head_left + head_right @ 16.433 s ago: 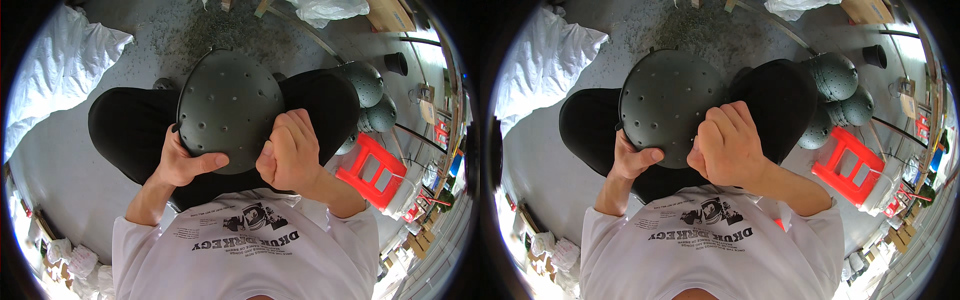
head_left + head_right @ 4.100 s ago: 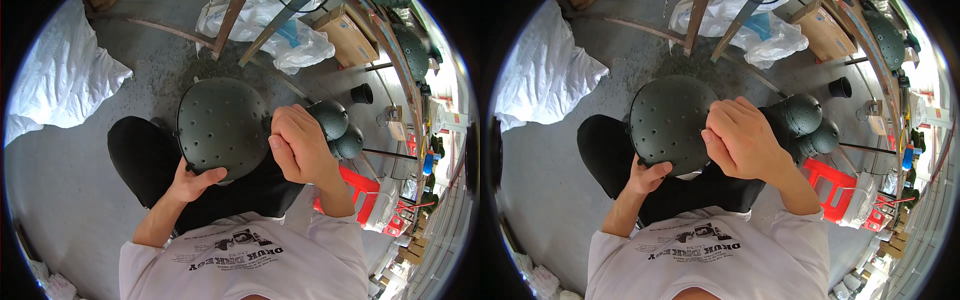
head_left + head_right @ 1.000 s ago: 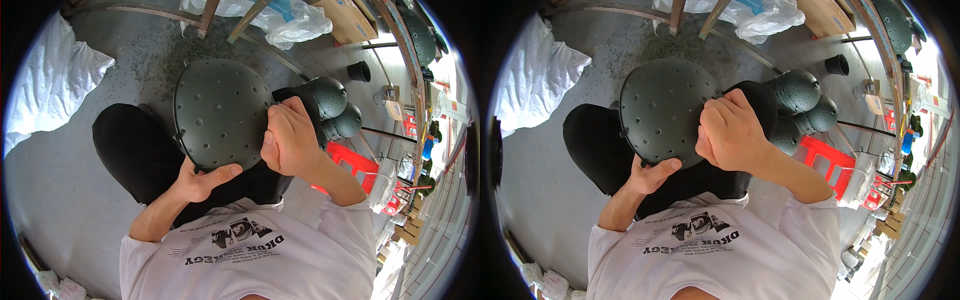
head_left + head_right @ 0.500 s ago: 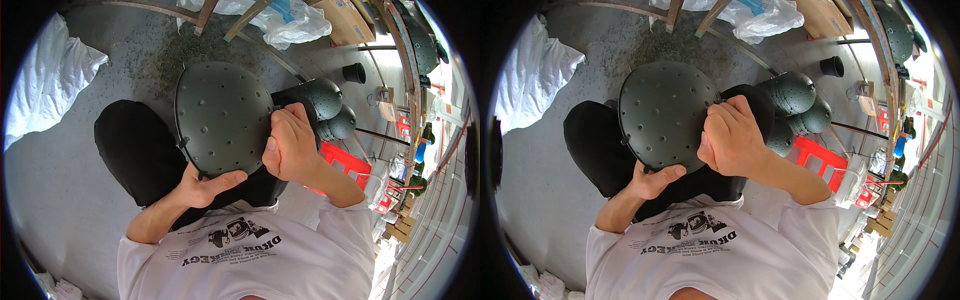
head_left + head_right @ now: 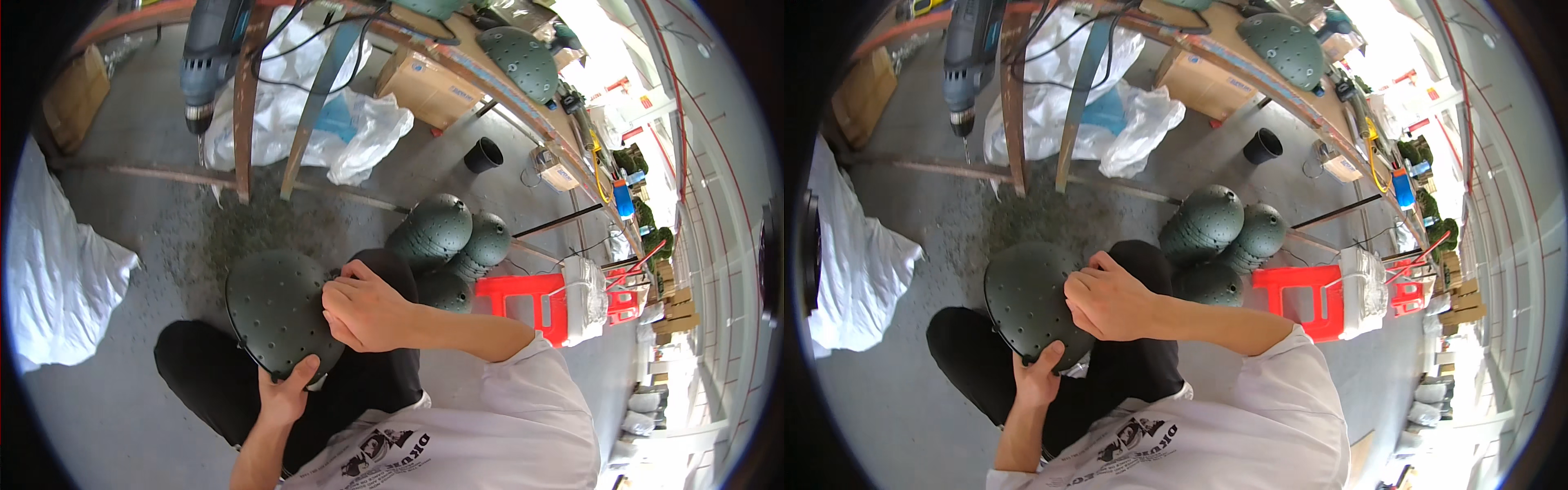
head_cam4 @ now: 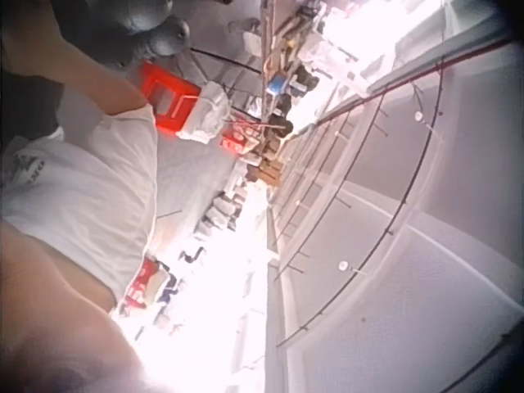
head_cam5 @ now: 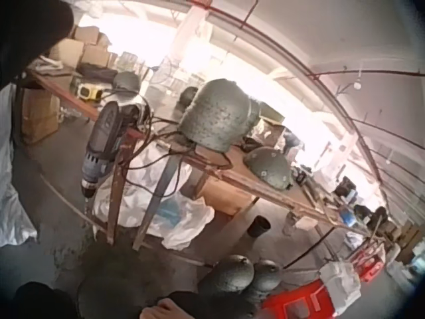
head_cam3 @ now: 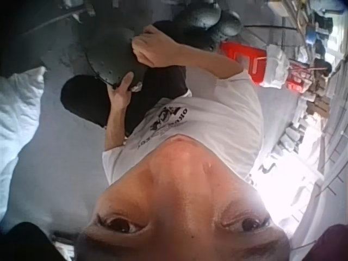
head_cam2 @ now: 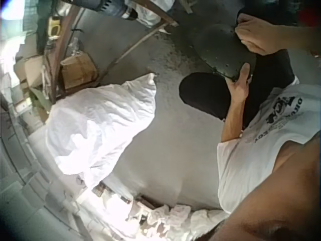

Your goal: Joining and inspecting green plastic hemispheres and using an electric drill for assembly in a manufacturing setting.

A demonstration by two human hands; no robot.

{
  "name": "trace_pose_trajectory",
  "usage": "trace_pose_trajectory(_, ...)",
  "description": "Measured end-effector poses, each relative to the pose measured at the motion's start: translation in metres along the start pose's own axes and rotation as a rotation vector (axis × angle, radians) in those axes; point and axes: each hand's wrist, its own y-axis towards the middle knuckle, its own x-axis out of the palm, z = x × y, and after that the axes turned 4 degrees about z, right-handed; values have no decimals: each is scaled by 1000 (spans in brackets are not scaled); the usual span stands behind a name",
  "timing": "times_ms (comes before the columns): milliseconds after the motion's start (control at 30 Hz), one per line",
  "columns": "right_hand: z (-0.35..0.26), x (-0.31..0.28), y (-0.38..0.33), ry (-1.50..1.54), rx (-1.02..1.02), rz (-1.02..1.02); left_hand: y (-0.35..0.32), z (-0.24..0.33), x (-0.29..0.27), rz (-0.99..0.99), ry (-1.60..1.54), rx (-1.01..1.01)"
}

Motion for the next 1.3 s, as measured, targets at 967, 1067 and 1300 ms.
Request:
trace_pose_trajectory(967, 212, -166, 332, -509, 564, 483, -7, 7, -24, 105, 31, 158)
trace_pose_trajectory(1067, 214, -216, 278, -591, 364, 648, -14, 11, -23, 117, 16, 175)
trace_pose_trajectory(1300, 289, -391, 134, -1047, 763, 808, -12, 17, -29, 98, 66, 127)
